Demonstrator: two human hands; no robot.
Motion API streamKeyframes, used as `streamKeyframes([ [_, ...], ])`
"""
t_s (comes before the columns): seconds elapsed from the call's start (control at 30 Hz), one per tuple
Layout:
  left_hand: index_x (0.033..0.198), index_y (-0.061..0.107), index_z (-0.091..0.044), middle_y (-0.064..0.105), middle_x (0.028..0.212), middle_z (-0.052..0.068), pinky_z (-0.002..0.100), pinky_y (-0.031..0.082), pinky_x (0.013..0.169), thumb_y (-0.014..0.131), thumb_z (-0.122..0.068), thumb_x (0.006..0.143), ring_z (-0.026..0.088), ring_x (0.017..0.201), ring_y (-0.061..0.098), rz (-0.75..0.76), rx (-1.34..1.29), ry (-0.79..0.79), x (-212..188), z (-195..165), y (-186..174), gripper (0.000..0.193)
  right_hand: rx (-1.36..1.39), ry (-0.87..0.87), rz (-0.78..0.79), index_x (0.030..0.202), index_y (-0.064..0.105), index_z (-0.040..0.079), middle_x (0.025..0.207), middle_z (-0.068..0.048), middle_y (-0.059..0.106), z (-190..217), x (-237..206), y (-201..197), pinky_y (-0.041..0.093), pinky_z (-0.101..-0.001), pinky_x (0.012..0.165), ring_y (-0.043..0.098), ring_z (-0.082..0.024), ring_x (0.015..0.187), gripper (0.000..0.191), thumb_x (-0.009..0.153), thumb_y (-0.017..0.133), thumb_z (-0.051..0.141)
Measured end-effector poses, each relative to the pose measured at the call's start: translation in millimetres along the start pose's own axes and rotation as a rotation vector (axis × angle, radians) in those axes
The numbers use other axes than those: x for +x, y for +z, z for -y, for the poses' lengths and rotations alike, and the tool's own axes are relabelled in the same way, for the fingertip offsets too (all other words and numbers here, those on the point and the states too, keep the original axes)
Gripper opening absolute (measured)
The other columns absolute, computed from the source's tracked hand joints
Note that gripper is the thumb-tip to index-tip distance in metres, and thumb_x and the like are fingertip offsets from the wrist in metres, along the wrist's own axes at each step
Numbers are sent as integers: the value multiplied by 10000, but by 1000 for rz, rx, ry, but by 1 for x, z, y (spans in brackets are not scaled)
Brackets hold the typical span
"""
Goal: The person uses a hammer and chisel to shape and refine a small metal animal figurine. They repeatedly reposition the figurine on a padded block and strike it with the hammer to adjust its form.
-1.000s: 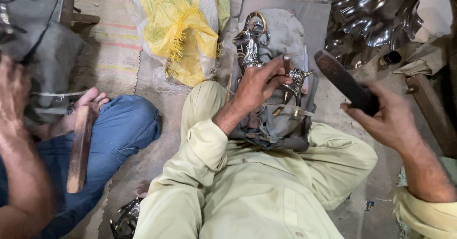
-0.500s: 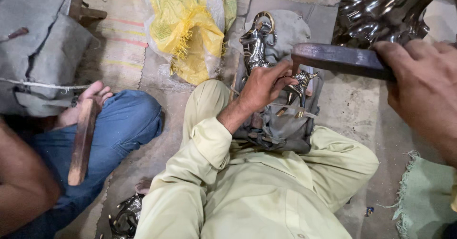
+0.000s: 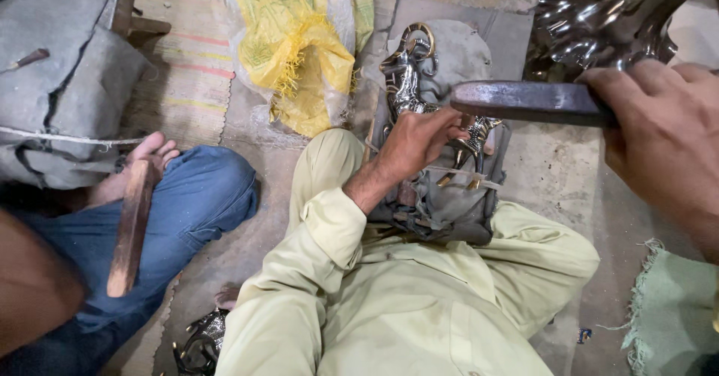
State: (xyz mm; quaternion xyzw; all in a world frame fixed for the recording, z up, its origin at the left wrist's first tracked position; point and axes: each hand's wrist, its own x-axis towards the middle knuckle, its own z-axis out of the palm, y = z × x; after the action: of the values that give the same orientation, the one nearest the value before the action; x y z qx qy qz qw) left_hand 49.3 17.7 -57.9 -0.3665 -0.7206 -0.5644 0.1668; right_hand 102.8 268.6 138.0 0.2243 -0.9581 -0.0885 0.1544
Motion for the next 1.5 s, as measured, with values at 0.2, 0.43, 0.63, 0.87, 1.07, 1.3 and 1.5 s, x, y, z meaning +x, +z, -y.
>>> streamKeyframes([
  [0.2,1217,573,-52,753,987,126,376,593,701,783,-75,927,313,897,767,-29,57,-70,2,-1,-1,358,-72,69,77,1227,723,79,975,-146,714,5,7,-3,573,-400,812,709,-324,883,432,805,805,28],
  [0.43,1301,569,-54,769,1081,123,333,648,785,672,64,919,249,955,795,28,28,-42,0,2,-4,413,-234,-60,66,1148,702,62,857,-128,706,3,6,0,578,-369,708,716,-279,773,318,852,819,73],
  [0.63,1297,557,-60,758,1161,120,329,649,839,620,123,892,245,1037,789,67,6,-50,-10,4,-5,448,625,259,-72,1350,576,4,1001,-133,663,-13,-7,20,550,-350,731,681,-237,810,373,1001,690,69],
  [0.87,1323,581,-78,760,1090,115,345,642,825,623,130,840,247,1004,788,92,68,-37,-7,4,-6,527,-146,-96,-32,1194,703,39,961,-129,713,-15,-4,22,570,-350,776,693,-237,855,393,817,813,27],
  [1.07,1275,586,-62,763,1037,128,386,606,751,733,-40,923,297,921,762,34,134,-75,-3,-1,-5,383,-94,54,113,1217,691,52,967,-135,696,0,0,9,558,-362,818,687,-264,859,389,848,815,49],
  [1.3,1230,600,-90,754,1019,141,388,604,712,759,-143,950,326,897,759,40,155,-63,-1,-3,-5,326,3,53,40,1167,714,21,941,-175,707,-9,-1,18,569,-420,784,702,-334,839,456,729,841,2],
  [1.5,1329,559,-80,768,1075,125,391,611,721,716,-28,955,305,903,761,54,156,-74,-1,0,-7,409,577,246,-49,1284,589,-24,1026,-171,668,-13,-5,23,555,-346,740,697,-256,836,319,1012,753,-5],
])
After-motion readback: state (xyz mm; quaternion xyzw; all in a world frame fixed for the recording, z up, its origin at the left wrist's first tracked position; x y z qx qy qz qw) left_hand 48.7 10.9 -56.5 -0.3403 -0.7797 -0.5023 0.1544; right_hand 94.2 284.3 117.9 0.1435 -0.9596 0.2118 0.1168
